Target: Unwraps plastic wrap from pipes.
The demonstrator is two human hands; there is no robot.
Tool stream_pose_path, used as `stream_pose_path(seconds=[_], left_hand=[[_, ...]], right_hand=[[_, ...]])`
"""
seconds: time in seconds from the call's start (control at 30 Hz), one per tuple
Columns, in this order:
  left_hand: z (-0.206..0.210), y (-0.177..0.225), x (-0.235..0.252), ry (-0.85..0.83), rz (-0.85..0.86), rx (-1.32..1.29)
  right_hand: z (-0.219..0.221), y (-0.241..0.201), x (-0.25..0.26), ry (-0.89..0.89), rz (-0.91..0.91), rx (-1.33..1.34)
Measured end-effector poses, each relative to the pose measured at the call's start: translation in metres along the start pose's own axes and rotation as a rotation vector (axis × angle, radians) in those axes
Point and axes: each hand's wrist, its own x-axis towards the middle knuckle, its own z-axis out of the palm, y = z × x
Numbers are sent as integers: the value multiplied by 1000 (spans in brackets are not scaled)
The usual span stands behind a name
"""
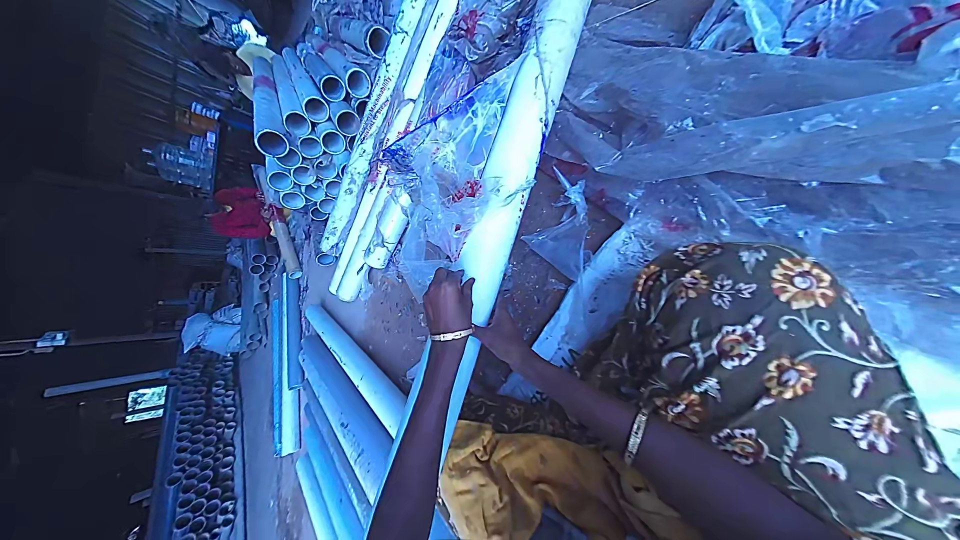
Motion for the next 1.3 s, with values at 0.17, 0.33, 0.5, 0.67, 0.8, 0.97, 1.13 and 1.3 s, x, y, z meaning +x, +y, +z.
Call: stream_pose_path(seconds=[0.17, 0.33, 0.5, 0.67, 0.8, 0.97, 1.13, 1.3], left_hand=[[9, 8, -1, 35, -94, 74], [16, -2, 5, 15, -41, 197], [-8, -21, 43, -20, -77, 283], [-21, -31, 73, -28, -98, 13], [-18, -40, 63, 116, -194, -374], [-3, -35, 49, -76, -170, -328], [21, -32, 69, 117, -130, -474], [22, -31, 109, 85, -350, -882]], right_hand=[[-1, -6, -5, -20, 37, -3], [0, -4, -4, -1, 22, -18], [0, -5, -2, -5, 38, -15], [-1, -4, -1, -14, 60, -18], [-1, -4, -2, -7, 61, 7], [-1, -6, -3, -7, 70, 7], [-3, -8, -3, -21, 69, 17], [0, -5, -3, -10, 110, 79]])
